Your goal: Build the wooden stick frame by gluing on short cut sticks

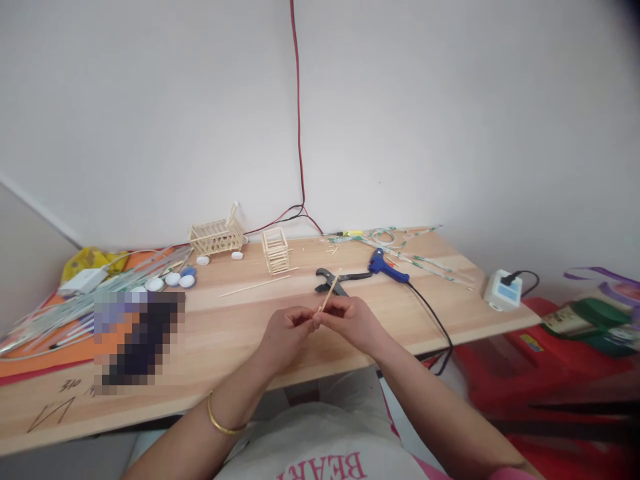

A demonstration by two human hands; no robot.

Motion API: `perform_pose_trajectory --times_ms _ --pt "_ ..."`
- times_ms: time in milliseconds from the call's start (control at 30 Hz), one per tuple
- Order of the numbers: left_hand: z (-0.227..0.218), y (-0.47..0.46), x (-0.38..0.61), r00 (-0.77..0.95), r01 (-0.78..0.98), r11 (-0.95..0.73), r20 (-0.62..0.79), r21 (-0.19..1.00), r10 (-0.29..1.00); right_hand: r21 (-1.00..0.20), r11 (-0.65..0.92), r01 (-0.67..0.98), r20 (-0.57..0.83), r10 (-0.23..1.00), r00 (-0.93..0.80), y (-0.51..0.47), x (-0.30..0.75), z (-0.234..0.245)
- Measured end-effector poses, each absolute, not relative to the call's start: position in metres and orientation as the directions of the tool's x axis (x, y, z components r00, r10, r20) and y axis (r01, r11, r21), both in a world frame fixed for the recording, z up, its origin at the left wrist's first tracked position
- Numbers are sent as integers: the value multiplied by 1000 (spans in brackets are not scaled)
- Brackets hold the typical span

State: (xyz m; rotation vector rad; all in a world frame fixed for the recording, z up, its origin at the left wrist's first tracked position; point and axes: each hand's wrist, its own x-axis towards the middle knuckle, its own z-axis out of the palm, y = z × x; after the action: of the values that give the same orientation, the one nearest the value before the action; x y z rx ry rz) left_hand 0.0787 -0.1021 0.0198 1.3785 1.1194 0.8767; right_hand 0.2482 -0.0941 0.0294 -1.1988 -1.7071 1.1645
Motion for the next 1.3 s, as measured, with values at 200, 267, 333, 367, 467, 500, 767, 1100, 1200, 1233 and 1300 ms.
perform_pose_trajectory --times_ms 200,267,333,367,467,500,767,1100,1200,1233,1300 --pt "18 -103 77 265 190 35 -86 981 960 -914 181 362 81 958 -274 -94 248 36" --pt "21 -102 76 285 214 31 -92 976 954 -903 205 377 95 952 -290 -93 249 38" --pt "25 -100 75 332 211 42 -112 977 937 -899 214 381 96 947 -306 -92 251 41" --pt "28 -99 75 355 204 55 -126 977 926 -895 218 389 94 945 -313 -91 252 42" --pt "33 -95 76 375 195 87 -156 977 914 -874 242 423 93 935 -343 -87 253 47" --pt "34 -94 76 368 197 89 -158 976 916 -868 246 432 90 932 -350 -86 254 48" --pt "31 -91 79 353 25 134 -135 991 926 -921 188 342 73 944 -323 -94 252 46" --pt "33 -92 85 328 -240 314 -228 918 917 -677 535 506 396 844 -362 -105 246 32" --pt "31 -96 86 303 -219 320 -248 922 920 -651 551 522 402 833 -380 -106 249 31" --pt "30 -97 86 298 -198 310 -244 930 923 -669 542 508 388 838 -384 -106 250 32" --pt "27 -99 85 295 -142 265 -215 954 931 -761 477 439 321 866 -384 -107 255 33"
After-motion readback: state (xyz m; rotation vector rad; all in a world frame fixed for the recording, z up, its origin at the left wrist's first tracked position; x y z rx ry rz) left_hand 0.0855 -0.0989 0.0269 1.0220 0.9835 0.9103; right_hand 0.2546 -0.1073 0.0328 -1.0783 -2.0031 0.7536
